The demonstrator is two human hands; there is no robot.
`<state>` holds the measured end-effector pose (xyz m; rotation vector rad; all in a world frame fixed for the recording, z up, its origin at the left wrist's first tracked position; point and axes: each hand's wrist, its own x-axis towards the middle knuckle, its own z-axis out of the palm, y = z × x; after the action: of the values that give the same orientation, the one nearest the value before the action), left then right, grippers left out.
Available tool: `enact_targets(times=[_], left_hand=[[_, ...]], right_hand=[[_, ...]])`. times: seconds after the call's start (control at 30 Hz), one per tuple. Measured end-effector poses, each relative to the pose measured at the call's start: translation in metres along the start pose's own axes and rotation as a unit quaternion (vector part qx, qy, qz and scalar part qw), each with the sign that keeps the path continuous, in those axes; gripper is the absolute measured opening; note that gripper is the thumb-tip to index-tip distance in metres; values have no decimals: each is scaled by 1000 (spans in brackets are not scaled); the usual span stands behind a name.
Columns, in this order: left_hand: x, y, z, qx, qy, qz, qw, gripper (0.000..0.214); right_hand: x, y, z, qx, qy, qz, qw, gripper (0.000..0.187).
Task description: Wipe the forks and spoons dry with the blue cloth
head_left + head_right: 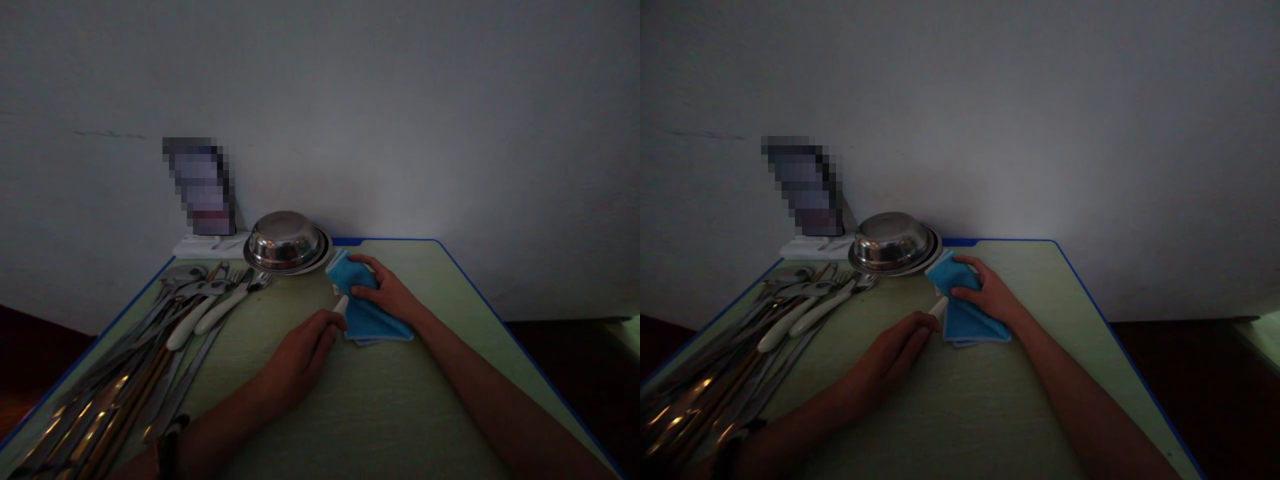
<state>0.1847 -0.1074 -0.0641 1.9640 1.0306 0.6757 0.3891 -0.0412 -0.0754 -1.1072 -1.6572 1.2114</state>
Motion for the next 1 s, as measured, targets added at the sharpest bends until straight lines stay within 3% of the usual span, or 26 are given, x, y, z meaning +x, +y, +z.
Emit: enact_targets(times=[0.13, 0.23, 0.37, 0.67, 0.83, 0.9, 1.0], left_hand=[[0, 0, 0, 3, 2, 0, 1000, 21], [1, 1, 0, 2, 5, -12, 1000, 22], [1, 2, 0, -6, 6, -23, 1000, 23], [3, 2, 3, -29, 17, -50, 998, 26], [5, 5, 3, 34, -11, -87, 996, 27], [4, 6, 2, 34, -8, -85, 996, 27], [4, 7, 0, 17, 13, -88, 996, 28]], right_hand=[[1, 1, 0, -58, 41, 15, 997, 38], [-1, -1, -1, -46, 27, 19, 998, 29], [-2, -1, 1, 27, 25, 44, 998, 30], [0, 4, 3, 105, 102, 72, 987, 33], [-1, 1, 13, 129, 104, 50, 985, 32], [-3, -1, 21, 175, 128, 73, 974, 35], [-7, -7, 35, 211, 227, 113, 944, 41]])
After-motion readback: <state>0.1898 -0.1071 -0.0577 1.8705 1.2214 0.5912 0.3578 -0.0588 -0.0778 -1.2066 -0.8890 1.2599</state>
